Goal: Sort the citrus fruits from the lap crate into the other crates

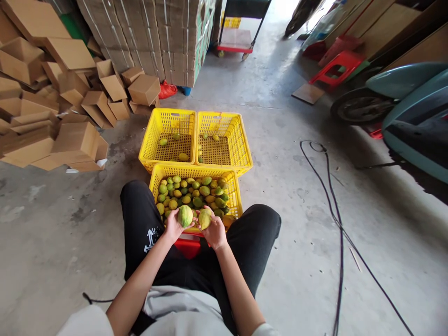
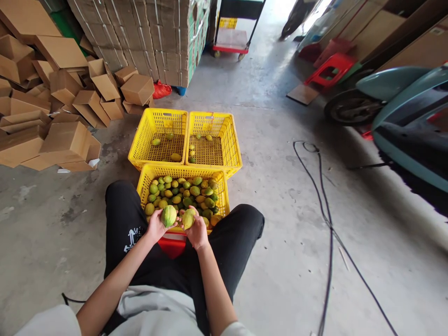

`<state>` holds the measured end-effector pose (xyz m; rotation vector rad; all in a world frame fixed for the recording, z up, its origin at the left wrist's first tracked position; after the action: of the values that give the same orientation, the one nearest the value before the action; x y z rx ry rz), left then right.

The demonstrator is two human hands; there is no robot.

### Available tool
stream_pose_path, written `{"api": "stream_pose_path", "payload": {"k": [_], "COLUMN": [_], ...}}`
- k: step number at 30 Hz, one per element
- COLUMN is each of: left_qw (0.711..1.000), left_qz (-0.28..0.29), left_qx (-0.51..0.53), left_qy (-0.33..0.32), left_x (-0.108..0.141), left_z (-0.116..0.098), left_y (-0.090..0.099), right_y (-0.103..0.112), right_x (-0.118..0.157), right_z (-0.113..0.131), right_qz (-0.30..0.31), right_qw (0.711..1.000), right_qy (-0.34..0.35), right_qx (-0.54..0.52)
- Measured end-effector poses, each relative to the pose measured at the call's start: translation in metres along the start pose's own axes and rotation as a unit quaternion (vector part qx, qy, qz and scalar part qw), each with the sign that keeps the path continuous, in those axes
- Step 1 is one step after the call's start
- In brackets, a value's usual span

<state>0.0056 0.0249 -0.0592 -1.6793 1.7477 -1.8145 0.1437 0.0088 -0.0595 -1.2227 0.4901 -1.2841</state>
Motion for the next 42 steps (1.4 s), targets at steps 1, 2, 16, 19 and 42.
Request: {"api": "stream_pose_path", "payload": {"k": [1,2,16,19,42], "left_qw": [1.0,1.0,0.998,0.998,0.999], "left_qz": [-0.008,-0.014,0.006,0.015,-0.044], "left_qx": [0.001,-0.002,-0.062,-0.061,-0.013], "left_qy": [-0.001,-0.004,0.026,0.019,0.007], "left_x": [0.0,0.0,0.001,-0.001,-0.003], "left_z": [0.0,-0.001,0.005,0.004,0.002], "left_y": [0.0,0.001,-0.003,-0.004,0.007], "right_y": [0.0,0.0,0.004,0.006,0.01], "right_x": [0.0,0.0,0.0,0.0,-0.001], "right_z": [0.0,0.001,0.003,0.001,0.004], "right_qz": [-0.001,-0.005,-0.025,-0.008,-0.018], "right_qw": [1.0,1.0,0.999,1.0,0.999], "right_qy": [0.001,0.004,0.033,0.014,0.029], "right_qx": [-0.005,-0.007,0.033,0.001,0.017]}}
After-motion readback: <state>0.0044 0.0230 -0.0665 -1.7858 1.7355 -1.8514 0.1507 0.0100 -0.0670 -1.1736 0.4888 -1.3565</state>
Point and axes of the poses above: each hand's wrist, its own x-axis away from the middle knuckle, its own y-axis out of the back of the hand, z = x × y, the point moved 6 cm from there along -x, towards the middle knuckle, and after that the axes turned 13 degrees about z, right-handed, at the moved point
